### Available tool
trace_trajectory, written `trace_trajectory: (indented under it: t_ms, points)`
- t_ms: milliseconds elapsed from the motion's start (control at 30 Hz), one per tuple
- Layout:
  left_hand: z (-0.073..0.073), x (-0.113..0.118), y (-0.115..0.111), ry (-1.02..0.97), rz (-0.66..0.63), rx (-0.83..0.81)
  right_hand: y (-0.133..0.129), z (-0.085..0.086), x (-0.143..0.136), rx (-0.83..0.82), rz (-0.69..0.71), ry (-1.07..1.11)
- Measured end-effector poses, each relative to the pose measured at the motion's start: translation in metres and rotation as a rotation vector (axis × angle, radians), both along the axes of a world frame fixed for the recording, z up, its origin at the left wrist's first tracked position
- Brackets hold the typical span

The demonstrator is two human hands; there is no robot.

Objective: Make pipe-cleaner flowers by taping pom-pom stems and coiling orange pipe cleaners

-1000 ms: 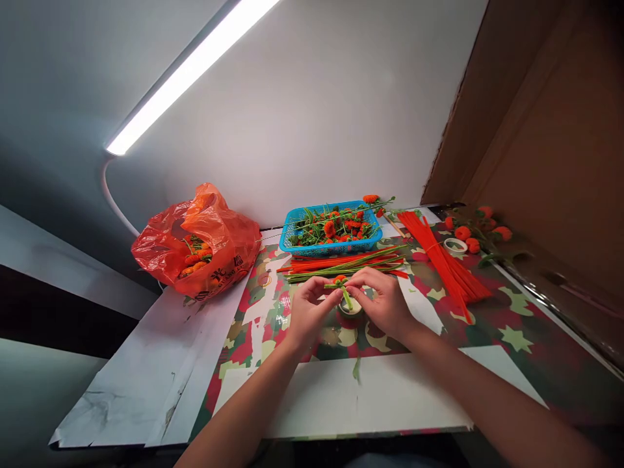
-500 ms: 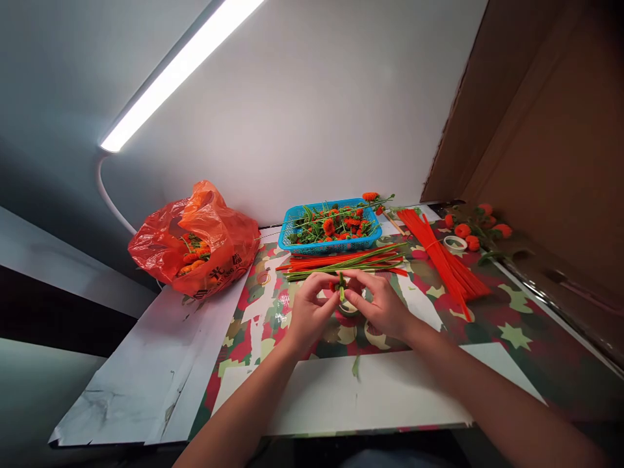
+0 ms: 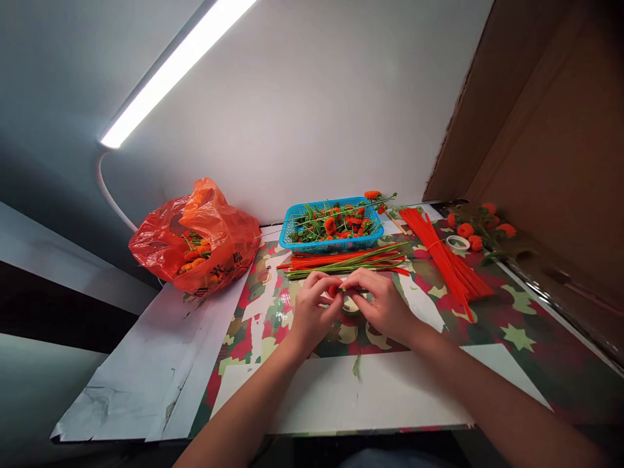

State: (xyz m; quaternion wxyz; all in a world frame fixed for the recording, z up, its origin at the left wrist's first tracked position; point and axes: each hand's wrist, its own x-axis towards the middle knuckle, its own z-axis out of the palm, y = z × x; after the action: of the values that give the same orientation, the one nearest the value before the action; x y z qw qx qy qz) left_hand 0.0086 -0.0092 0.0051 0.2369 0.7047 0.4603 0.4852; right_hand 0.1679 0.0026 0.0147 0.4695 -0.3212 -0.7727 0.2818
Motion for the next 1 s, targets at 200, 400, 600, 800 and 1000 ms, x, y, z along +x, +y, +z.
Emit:
trace_trajectory:
  t_ms: [200, 400, 600, 800, 1000]
  points:
    - [-0.003, -0.004, 0.002, 0.111, -0.086, 0.051, 0.002, 0.007, 0.008, 0.048, 0.069, -0.067]
    - [-0.001, -0.005, 0.003, 0.001, -0.166, -0.078, 0.001, 0.010, 0.007, -0.106, -0.022, -0.007]
    - [-0.003, -0.001, 0.005, -0.387, -0.218, -0.410, 0.003, 0.008, 0.004, -0.133, -0.081, 0.011]
    - [-0.002, -0.002, 0.005, -0.365, -0.203, -0.437, 0.002, 0.001, 0.006, 0.126, -0.069, -0.115]
    - [0.000, -0.003, 0.002, -0.074, -0.167, -0.232, 0.000, -0.001, 0.004, 0.323, -0.235, -0.210]
